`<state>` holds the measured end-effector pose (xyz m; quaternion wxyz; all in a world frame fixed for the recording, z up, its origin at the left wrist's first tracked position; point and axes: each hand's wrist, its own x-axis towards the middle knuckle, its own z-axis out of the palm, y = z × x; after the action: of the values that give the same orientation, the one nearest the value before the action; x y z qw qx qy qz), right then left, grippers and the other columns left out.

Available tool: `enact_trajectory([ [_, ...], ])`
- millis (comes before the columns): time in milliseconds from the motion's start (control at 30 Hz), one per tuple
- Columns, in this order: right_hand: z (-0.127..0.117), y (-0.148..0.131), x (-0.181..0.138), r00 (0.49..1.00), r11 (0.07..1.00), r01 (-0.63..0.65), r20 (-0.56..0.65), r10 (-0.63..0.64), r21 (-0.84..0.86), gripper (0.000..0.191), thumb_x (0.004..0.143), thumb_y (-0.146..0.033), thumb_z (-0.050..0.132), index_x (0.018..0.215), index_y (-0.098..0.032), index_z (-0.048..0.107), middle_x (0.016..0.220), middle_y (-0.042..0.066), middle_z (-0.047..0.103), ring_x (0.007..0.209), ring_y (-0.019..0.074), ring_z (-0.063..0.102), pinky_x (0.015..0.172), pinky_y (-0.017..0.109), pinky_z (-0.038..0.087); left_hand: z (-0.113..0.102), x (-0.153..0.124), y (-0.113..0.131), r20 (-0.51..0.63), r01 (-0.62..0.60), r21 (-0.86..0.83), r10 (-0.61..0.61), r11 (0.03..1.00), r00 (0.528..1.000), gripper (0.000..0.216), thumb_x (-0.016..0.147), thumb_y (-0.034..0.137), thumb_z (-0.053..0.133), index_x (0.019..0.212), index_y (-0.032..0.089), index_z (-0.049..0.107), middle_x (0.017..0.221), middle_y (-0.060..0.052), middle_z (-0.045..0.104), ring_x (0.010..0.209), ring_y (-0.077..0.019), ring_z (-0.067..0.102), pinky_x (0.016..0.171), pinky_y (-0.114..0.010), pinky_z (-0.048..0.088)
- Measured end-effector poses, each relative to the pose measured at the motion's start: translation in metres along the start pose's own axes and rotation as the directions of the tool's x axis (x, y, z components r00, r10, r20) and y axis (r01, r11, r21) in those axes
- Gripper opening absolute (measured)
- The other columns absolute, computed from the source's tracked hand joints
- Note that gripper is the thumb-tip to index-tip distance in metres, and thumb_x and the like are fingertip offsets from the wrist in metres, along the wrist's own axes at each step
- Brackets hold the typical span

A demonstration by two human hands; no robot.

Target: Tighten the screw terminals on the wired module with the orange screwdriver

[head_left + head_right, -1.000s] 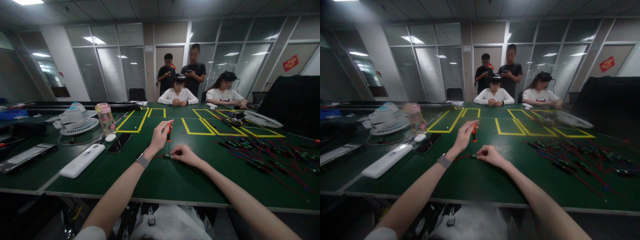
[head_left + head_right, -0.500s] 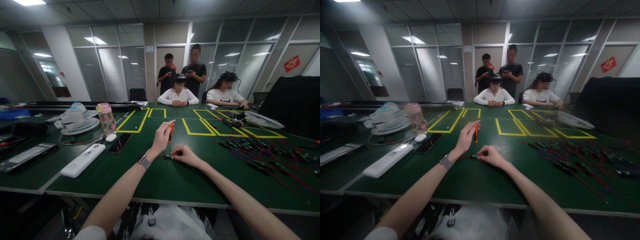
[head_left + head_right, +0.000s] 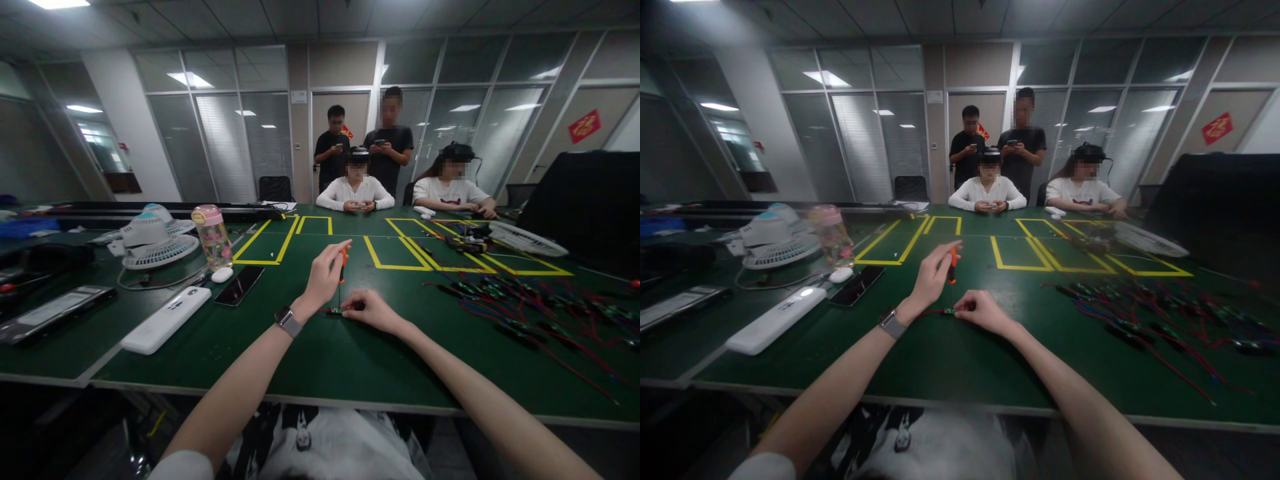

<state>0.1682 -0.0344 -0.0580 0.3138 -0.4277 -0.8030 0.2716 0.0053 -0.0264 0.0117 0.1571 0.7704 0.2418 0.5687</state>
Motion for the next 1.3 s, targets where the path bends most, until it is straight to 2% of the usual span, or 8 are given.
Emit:
enact_trajectory([
  [133, -0.0004, -0.0019, -0.0004, 1.0, 1.0, -0.012, 0.003, 0.012, 0.005, 0.016, 0.071, -0.026, 0.069, 0.083, -0.016, 0.073, 0.074, 0.004, 0.066, 0.068, 0.015, 0.059, 0.064, 0.026, 0.047, 0.0019, -0.001, -0.0012, -0.036, 0.006, 0.035, -0.005, 0.999, 0.999, 0.03, 0.092, 0.021, 0.044, 0.12, 0.021, 0.056, 0.1, -0.005, 0.062, 0.085, -0.0134, 0.06, 0.08, -0.027, 0.046],
  [300, 0.0, -0.003, -0.0009, 1.0, 1.0, -0.017, -0.002, 0.017, 0.011, 0.016, 0.071, -0.027, 0.069, 0.082, -0.016, 0.073, 0.074, 0.004, 0.065, 0.067, 0.0148, 0.059, 0.063, 0.026, 0.047, 0.0011, -0.0006, 0.0018, -0.117, 0.014, 0.155, 0.004, 0.988, 0.993, 0.021, 0.084, 0.027, 0.06, 0.104, 0.021, 0.065, 0.084, -0.002, 0.056, 0.076, -0.0131, 0.053, 0.074, -0.025, 0.045],
  [500, 0.0004, 0.0003, 0.0001, 1.0, 1.0, -0.006, 0.0, 0.006, 0.001, 0.016, 0.071, -0.027, 0.069, 0.082, -0.015, 0.073, 0.073, 0.004, 0.066, 0.065, 0.0141, 0.059, 0.062, 0.025, 0.046, 0.0012, -0.0002, -0.0022, -0.025, 0.032, -0.003, -0.032, 0.999, 0.999, 0.031, 0.095, 0.021, 0.036, 0.118, 0.021, 0.058, 0.112, -0.006, 0.059, 0.097, -0.0151, 0.058, 0.087, -0.028, 0.045],
  [567, 0.0003, 0.0013, 0.0004, 1.0, 1.0, -0.002, 0.002, 0.002, -0.009, 0.016, 0.071, -0.026, 0.069, 0.083, -0.015, 0.073, 0.073, 0.003, 0.066, 0.065, 0.014, 0.058, 0.061, 0.025, 0.045, 0.0019, -0.0004, -0.0046, -0.01, 0.045, -0.055, -0.045, 0.998, 0.999, 0.033, 0.095, 0.021, 0.035, 0.121, 0.02, 0.054, 0.115, -0.007, 0.06, 0.096, -0.0147, 0.06, 0.087, -0.028, 0.046],
  [833, 0.0004, 0.0008, 0.0, 1.0, 1.0, -0.009, 0.006, 0.009, -0.004, 0.015, 0.071, -0.026, 0.069, 0.082, -0.015, 0.073, 0.073, 0.003, 0.065, 0.066, 0.0144, 0.058, 0.062, 0.026, 0.046, 0.0009, -0.0013, -0.0004, -0.134, -0.002, 0.148, 0.022, 0.989, 0.991, 0.02, 0.084, 0.03, 0.061, 0.101, 0.02, 0.065, 0.086, -0.002, 0.056, 0.08, -0.0141, 0.054, 0.076, -0.027, 0.045],
  [1067, -0.0006, -0.0007, -0.0004, 1.0, 1.0, 0.004, 0.009, -0.004, -0.001, 0.016, 0.072, -0.027, 0.069, 0.083, -0.015, 0.073, 0.074, 0.004, 0.065, 0.067, 0.0144, 0.058, 0.062, 0.026, 0.046, 0.0012, -0.001, -0.0022, -0.044, 0.005, 0.0, -0.005, 1.0, 0.999, 0.032, 0.095, 0.023, 0.036, 0.121, 0.021, 0.055, 0.109, -0.007, 0.061, 0.093, -0.0143, 0.06, 0.084, -0.029, 0.046],
  [1167, -0.0006, -0.001, -0.0005, 1.0, 1.0, 0.0, 0.009, 0.0, -0.001, 0.016, 0.072, -0.027, 0.069, 0.083, -0.015, 0.073, 0.074, 0.004, 0.065, 0.067, 0.0146, 0.058, 0.062, 0.026, 0.046, 0.0022, -0.001, -0.004, -0.072, 0.007, 0.009, -0.006, 1.0, 0.997, 0.03, 0.092, 0.023, 0.045, 0.121, 0.02, 0.055, 0.104, -0.006, 0.064, 0.088, -0.0141, 0.061, 0.081, -0.028, 0.048],
  [1300, -0.0002, -0.0002, -0.0004, 1.0, 1.0, -0.009, 0.007, 0.009, 0.011, 0.016, 0.071, -0.027, 0.069, 0.082, -0.015, 0.073, 0.073, 0.004, 0.066, 0.067, 0.0147, 0.058, 0.062, 0.026, 0.045, 0.0014, -0.0005, -0.0011, -0.132, 0.003, 0.122, 0.014, 0.993, 0.991, 0.023, 0.085, 0.026, 0.059, 0.106, 0.019, 0.064, 0.091, -0.004, 0.062, 0.085, -0.0147, 0.058, 0.079, -0.028, 0.046],
])
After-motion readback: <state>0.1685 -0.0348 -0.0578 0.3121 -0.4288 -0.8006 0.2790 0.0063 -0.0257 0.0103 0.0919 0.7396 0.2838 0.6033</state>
